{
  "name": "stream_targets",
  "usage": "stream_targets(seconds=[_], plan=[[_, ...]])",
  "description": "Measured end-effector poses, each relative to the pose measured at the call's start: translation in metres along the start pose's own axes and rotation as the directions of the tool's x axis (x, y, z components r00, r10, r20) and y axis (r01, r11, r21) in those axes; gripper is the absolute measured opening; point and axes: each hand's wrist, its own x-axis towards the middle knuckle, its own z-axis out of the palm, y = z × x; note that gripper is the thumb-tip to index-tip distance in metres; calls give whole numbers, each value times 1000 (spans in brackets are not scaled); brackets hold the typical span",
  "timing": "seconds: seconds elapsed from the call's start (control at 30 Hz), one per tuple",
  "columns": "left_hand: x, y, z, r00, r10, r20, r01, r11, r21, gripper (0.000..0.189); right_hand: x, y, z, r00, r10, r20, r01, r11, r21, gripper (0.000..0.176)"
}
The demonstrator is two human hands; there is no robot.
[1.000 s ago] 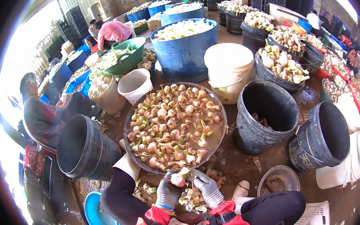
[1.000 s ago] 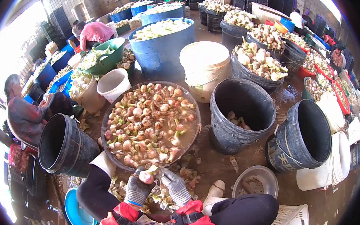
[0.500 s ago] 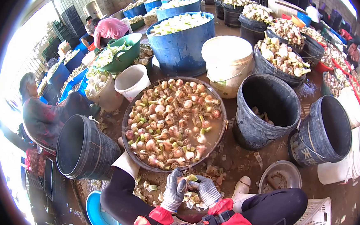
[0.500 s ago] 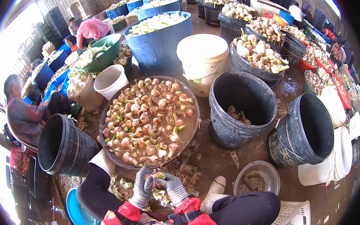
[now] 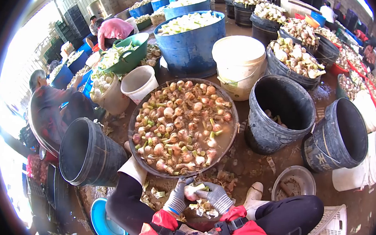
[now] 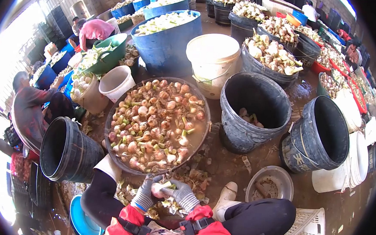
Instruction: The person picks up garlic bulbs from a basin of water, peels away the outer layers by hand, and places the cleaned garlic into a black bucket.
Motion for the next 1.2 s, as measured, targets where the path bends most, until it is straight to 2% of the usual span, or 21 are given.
stream_targets(seconds=[0.07,0.1,0.13,0.2,0.27,0.3,0.33,0.43,0.53,0.6,0.7,0.73,0.77,0.8,0.83,0.87,0.93,1.0,1.07,1.13,1.2], plan=[[-1,-12,-2,982,184,35,-186,982,44,77,2,0,5,997,47,-69,-38,990,133,32],[-19,-25,17,892,430,-141,-390,888,242,77,3,0,8,986,105,-128,-68,962,265,32],[-20,-32,18,846,521,-110,-472,829,298,78,3,1,10,969,170,-179,-87,914,395,31],[-23,-39,19,846,530,48,-503,768,397,79,8,12,10,958,118,-260,-2,913,407,29],[-30,-45,30,827,549,125,-544,723,426,92,4,1,13,964,145,-223,-59,935,350,30],[-13,-49,12,800,583,143,-557,632,538,95,2,0,15,955,49,-291,-60,998,-30,31],[4,-52,-6,771,614,169,-560,527,640,98,-3,-13,16,976,106,-189,-107,994,6,31],[-8,-34,28,810,586,-8,-560,778,286,84,-1,19,20,992,-10,-124,17,999,48,27],[-13,-14,37,840,507,-191,-503,861,77,48,-11,-27,11,975,221,15,-219,951,220,22],[-7,-16,26,832,519,-196,-530,848,-4,36,-14,-32,3,974,223,35,-223,932,286,20],[-19,-6,20,890,433,-140,-449,887,-107,31,2,-1,-23,966,73,-247,30,920,391,14],[-24,-5,5,909,416,40,-398,891,-221,27,10,10,-40,938,-8,-348,162,895,416,13],[-33,-3,5,919,394,0,-386,901,-195,27,39,69,-71,954,-35,-297,165,891,423,11],[-42,-1,5,927,373,-42,-374,912,-170,28,20,32,-60,875,142,-463,96,886,454,18],[-42,-2,-1,932,348,-101,-360,923,-134,36,21,39,-60,928,48,-370,-33,998,48,26],[-43,-3,-3,931,349,-108,-361,923,-134,36,23,53,-61,971,4,-237,-98,919,-383,33],[-43,-5,-2,893,424,-151,-415,905,91,45,18,66,-36,972,-192,-132,40,693,-720,50],[-40,-12,-4,871,468,-147,-438,877,195,51,12,34,-11,965,-262,-2,211,779,-591,47],[-36,-12,6,855,502,-131,-397,795,458,52,8,14,10,979,-202,29,203,954,-219,39],[-29,-16,13,857,512,-64,-400,737,544,50,1,1,18,974,-223,30,219,908,-356,35],[-19,-21,6,817,576,24,-329,430,841,52,5,12,21,983,-186,-1,179,943,-281,34]])
